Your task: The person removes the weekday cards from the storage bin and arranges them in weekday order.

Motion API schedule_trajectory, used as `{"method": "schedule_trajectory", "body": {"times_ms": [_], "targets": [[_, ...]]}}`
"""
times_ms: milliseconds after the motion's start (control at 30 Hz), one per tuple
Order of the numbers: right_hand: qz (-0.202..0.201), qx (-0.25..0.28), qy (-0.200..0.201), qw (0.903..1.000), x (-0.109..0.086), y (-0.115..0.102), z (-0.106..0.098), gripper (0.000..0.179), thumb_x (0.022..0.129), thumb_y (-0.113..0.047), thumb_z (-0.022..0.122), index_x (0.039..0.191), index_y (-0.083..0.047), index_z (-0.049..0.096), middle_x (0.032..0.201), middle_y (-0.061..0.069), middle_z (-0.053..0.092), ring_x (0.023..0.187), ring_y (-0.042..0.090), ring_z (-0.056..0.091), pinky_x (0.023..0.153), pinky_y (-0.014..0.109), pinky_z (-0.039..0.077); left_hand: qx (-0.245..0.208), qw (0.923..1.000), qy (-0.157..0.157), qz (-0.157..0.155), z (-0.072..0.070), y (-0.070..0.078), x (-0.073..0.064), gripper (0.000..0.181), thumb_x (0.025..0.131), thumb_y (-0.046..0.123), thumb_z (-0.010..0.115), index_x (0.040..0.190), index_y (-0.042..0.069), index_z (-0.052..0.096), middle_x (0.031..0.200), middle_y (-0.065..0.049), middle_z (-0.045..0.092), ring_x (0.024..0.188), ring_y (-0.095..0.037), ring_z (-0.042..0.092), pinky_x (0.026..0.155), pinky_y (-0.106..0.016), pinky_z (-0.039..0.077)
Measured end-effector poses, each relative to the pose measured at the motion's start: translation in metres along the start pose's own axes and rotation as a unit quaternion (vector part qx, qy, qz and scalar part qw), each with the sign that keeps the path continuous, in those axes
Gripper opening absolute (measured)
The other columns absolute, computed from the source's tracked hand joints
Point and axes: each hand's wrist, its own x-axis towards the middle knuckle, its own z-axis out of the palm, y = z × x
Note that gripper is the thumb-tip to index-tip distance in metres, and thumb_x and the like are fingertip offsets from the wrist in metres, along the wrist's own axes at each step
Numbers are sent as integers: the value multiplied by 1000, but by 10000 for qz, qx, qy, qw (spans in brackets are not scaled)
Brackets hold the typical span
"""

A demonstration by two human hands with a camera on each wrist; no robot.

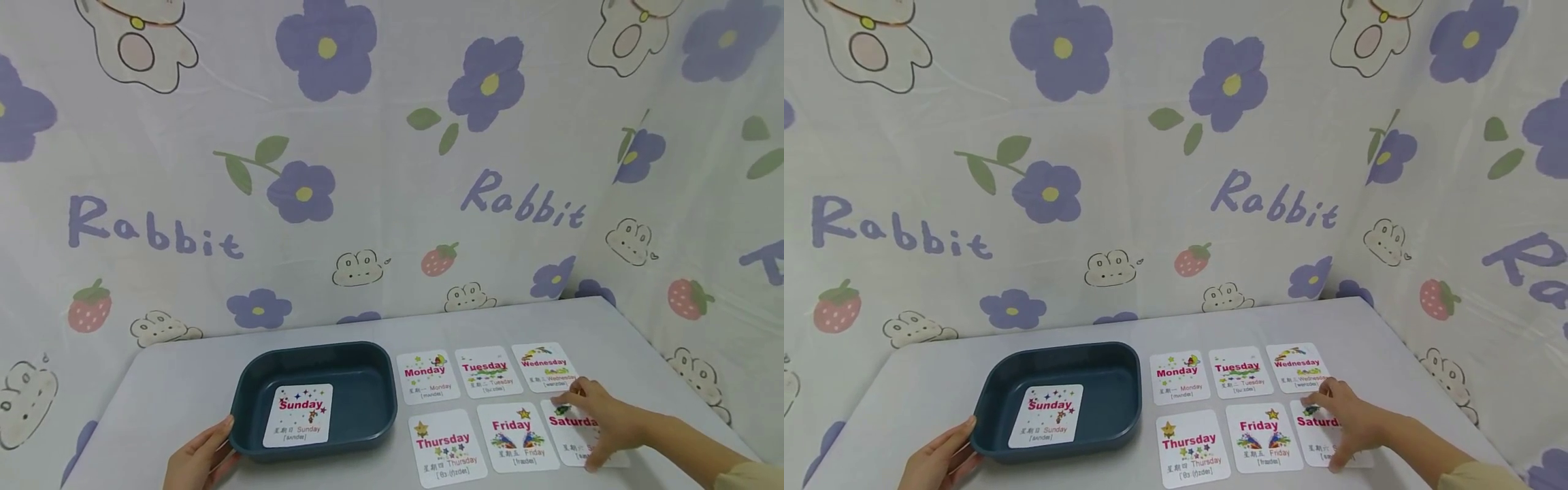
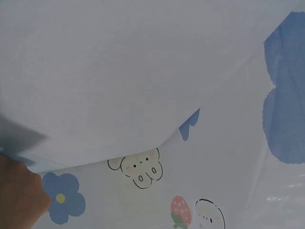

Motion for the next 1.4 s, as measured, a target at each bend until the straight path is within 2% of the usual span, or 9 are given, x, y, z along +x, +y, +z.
{"method": "schedule_trajectory", "body": {"times_ms": [133, 300, 567, 767, 900, 1033, 1100, 1267, 1400], "targets": [[5, 154, -136, 9998, 1, 0, 0, 96, 47, -42, 88, 130, -19, 46, 120, 11, 36, 108, 32, 33, 94, 64, 36, -57, 10000, -46, 19, -1, -1, 0, 59, 59, 40, 84, 105, 7, 69, 92, 1, 68, 74, -8, 63, 76, -37, 56], [-156, 49, -158, 9997, 4, 1, -1, 93, 49, -40, 88, 128, -17, 45, 120, 11, 37, 110, 34, 33, 93, 67, 34, -116, 9999, -20, 25, -1, 0, 0, 47, 57, 40, 85, 93, 13, 72, 87, 4, 68, 73, -8, 64, 75, -37, 56], [265, -106, -237, 9993, 10, -9, -7, 96, 42, -41, 91, 123, -19, 42, 126, 15, 36, 113, 36, 35, 92, 69, 33, 26, 10000, -75, 5, 0, 2, -1, 89, 57, 46, 83, 124, -5, 54, 99, -6, 69, 74, -9, 64, 76, -37, 56], [320, -231, -226, 9990, 7, -9, -4, 97, 42, -44, 90, 124, -20, 44, 127, 16, 37, 112, 36, 41, 89, 69, 35, 73, 10000, 18, -25, 1, 2, -2, 89, 57, 46, 83, 123, -6, 54, 93, -2, 69, 73, -9, 64, 75, -37, 56], [-203, -574, 7, 9981, 8, -11, -9, 87, 52, -50, 85, 124, -16, 49, 125, 15, 43, 108, 36, 47, 85, 67, 41, 111, 9999, 26, -32, 1, 2, -3, 90, 58, 47, 83, 125, -7, 52, 94, -3, 69, 74, -9, 64, 75, -37, 56], [-886, -789, 516, 9916, 14, -20, -21, 74, 62, -53, 79, 119, -11, 54, 119, 13, 49, 106, 35, 51, 83, 58, 47, 100, 9999, -78, -14, -1, 1, -3, 86, 60, 46, 83, 122, -6, 54, 100, -8, 68, 78, -11, 66, 76, -37, 56], [-1057, -783, 754, 9884, 19, -26, -28, 69, 65, -52, 77, 117, -11, 56, 115, 11, 50, 103, 33, 52, 82, 53, 49, 82, 9999, -83, 5, -1, 1, -3, 85, 59, 46, 83, 121, -6, 56, 101, -9, 68, 78, -12, 66, 75, -37, 56], [-1222, -670, 1124, 9838, 30, -38, -39, 65, 69, -49, 76, 117, -9, 57, 109, 9, 53, 98, 30, 54, 78, 46, 51, 11, 10000, 59, -1, 0, 0, -2, 80, 56, 46, 85, 115, -3, 61, 92, -3, 69, 73, -10, 64, 74, -37, 56], [-1294, -680, 1316, 9805, 38, -45, -41, 62, 69, -50, 75, 113, -10, 58, 109, 8, 55, 99, 31, 55, 77, 44, 52, -59, 10000, -14, 9, 0, 0, -2, 65, 57, 43, 85, 105, 3, 68, 90, 0, 69, 73, -9, 64, 74, -37, 56]]}}
